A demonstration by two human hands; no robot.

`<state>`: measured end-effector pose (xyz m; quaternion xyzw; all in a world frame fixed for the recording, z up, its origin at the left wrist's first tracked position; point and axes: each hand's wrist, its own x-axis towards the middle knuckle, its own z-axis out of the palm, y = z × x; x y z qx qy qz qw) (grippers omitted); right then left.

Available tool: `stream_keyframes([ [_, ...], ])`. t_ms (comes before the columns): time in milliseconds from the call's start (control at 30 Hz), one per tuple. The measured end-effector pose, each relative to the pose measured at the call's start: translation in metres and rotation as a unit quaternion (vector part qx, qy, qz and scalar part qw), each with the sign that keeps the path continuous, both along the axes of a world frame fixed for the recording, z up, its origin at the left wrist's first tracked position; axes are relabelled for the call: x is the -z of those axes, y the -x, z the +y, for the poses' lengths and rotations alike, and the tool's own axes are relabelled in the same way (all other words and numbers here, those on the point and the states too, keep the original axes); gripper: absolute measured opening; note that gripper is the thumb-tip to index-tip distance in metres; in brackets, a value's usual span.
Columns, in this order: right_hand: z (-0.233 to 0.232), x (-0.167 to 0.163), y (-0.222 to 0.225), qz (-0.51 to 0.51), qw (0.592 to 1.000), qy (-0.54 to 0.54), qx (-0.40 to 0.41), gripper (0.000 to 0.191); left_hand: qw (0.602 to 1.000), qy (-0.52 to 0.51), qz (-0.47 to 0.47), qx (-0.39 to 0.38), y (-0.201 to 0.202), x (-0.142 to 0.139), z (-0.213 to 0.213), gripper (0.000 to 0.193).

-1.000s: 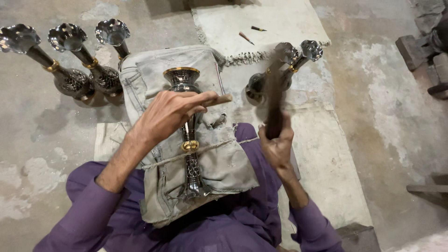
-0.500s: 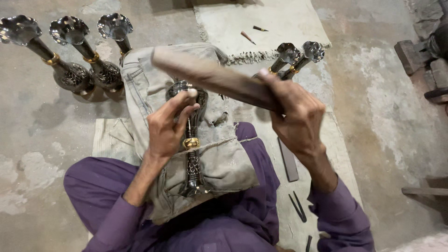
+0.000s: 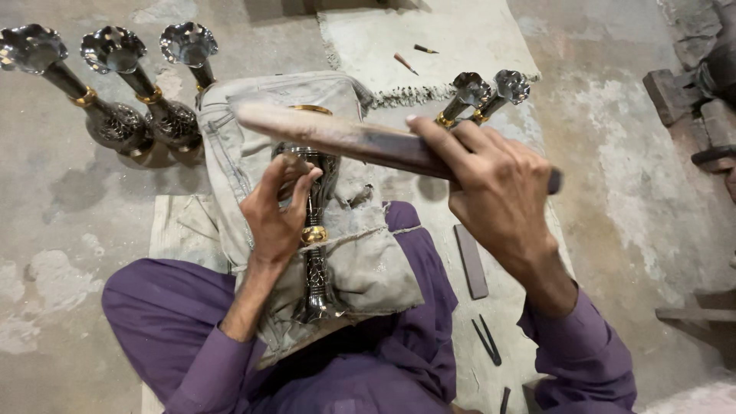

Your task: The person sits on the floor with an engraved brass vase resting on a cloth cushion on their lap. They hold a small punch against the vase surface with one hand and strike it repeatedly with a wooden mallet held in the other hand, working the pattern around the vase body.

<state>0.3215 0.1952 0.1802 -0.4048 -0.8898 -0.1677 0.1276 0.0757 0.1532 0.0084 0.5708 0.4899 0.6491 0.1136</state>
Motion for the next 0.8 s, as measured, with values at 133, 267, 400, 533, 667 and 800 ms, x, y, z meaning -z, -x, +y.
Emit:
stream_keyframes([
  [133,0.001,-0.004,-0.002,0.079,0.994,0.026,-0.072,0.061,0.999,-0.045,-0.009,-0.011,-0.003,0.007,0.001,0.035],
  [267,0.002,-0.003,0.0,0.055,0.994,-0.061,-0.069,0.048,0.997,-0.029,0.031,-0.059,-0.001,0.03,0.0,0.031],
  [400,0.003,-0.004,0.002,0.14,0.983,0.012,-0.117,0.04,0.99,0.032,0.073,-0.113,0.005,0.053,-0.001,0.026],
  [533,0.004,-0.005,0.005,0.055,0.991,0.061,-0.104,0.04,0.989,-0.029,0.099,-0.106,0.006,0.059,0.0,0.027],
  [667,0.006,-0.002,0.01,0.03,0.994,-0.031,-0.102,0.035,0.991,-0.026,0.084,-0.105,0.005,0.054,0.001,0.028],
  [800,0.01,0.005,0.007,0.016,0.997,0.018,-0.075,0.038,0.992,-0.05,0.091,-0.075,0.005,0.042,0.006,0.033],
])
